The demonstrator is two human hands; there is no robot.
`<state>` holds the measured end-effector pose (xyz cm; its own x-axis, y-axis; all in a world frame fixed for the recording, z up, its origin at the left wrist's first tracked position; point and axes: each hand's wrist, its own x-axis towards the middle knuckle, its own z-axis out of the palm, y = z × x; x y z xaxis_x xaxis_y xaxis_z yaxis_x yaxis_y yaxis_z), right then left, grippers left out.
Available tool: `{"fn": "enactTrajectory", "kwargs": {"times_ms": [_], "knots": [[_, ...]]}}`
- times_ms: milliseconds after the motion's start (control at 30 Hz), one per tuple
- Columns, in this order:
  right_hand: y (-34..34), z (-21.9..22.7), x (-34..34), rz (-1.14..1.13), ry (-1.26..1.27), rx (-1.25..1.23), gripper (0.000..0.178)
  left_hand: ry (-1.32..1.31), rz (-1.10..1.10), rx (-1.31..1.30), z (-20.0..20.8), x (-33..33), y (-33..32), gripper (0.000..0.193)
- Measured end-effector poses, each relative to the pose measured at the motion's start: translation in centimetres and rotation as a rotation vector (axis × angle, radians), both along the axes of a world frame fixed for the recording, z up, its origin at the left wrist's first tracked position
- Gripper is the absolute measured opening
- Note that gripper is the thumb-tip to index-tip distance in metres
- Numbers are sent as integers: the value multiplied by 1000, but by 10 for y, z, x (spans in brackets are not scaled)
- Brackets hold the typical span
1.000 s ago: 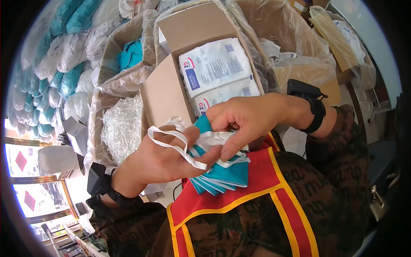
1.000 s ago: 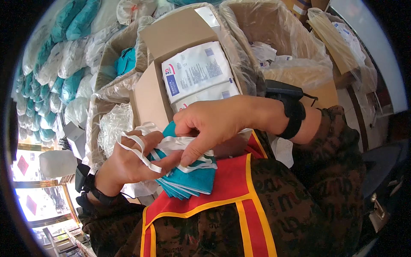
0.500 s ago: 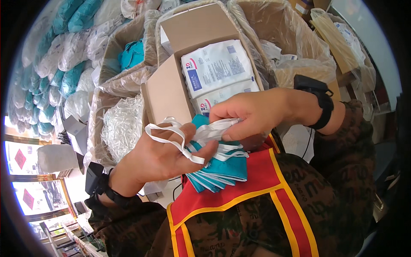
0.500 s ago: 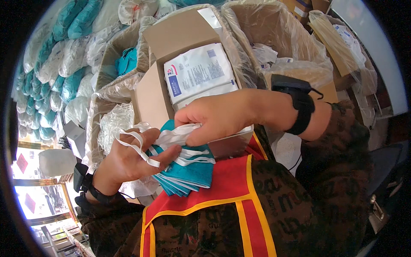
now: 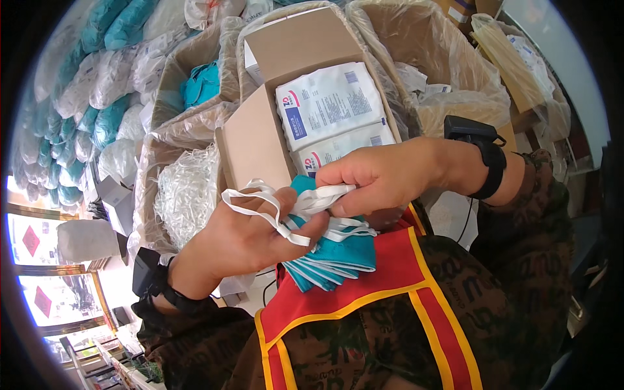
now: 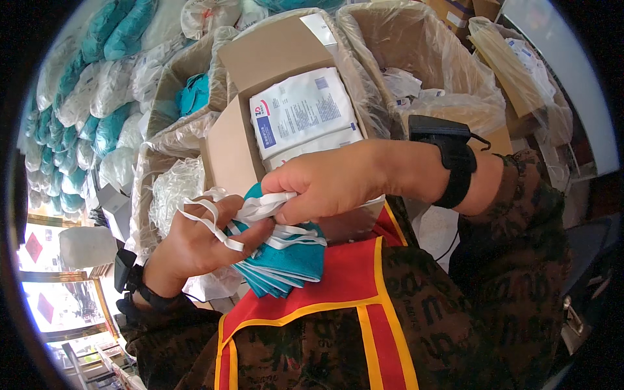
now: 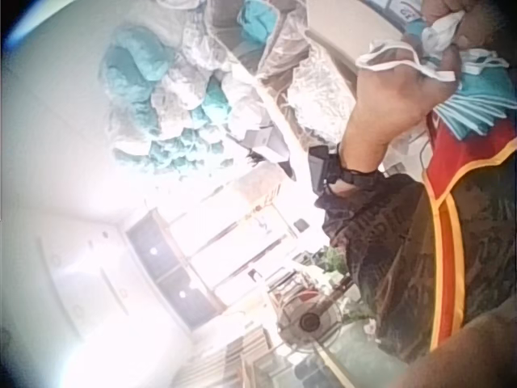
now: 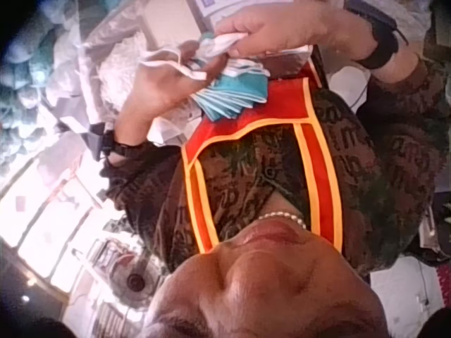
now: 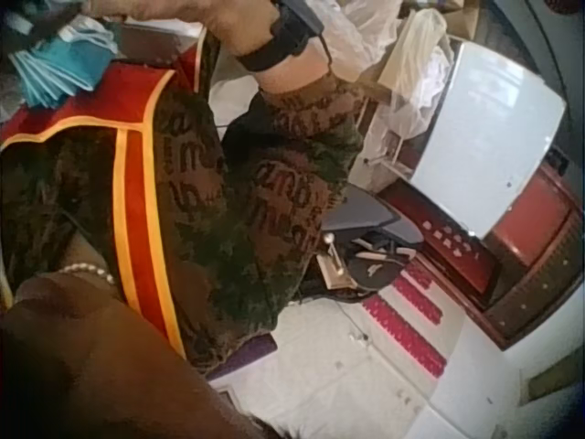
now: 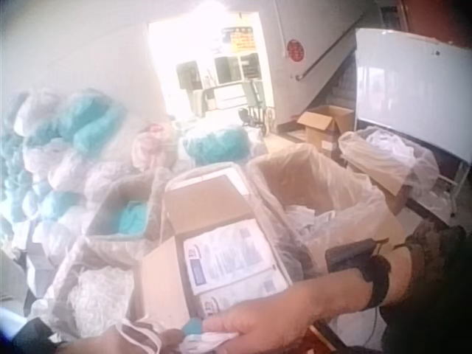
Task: Unboxing and organizing individual face masks from larger retail boxes in a storage area.
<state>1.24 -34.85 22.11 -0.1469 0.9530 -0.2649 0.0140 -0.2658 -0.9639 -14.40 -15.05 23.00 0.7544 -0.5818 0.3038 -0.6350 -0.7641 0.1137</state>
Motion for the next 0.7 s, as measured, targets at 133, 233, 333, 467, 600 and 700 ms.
{"fn": "enactTrajectory", "kwargs": {"times_ms": [133,233,333,467,600,700], "knots": [[2,6,2,-21,-152,-5,26,-93,-70,86,3,1,5,39],[1,3,2,-3,-432,134,27,-75,-47,112,2,-1,10,50],[-11,10,-5,0,-744,89,29,-74,-7,138,-1,-8,13,50],[-36,10,-10,-19,-834,145,28,3,151,99,3,-19,8,48],[-26,11,-9,-3,-450,128,31,80,72,167,7,-15,1,57],[-22,-9,-2,-95,54,-150,32,-4,4,177,5,-8,1,54]]}}
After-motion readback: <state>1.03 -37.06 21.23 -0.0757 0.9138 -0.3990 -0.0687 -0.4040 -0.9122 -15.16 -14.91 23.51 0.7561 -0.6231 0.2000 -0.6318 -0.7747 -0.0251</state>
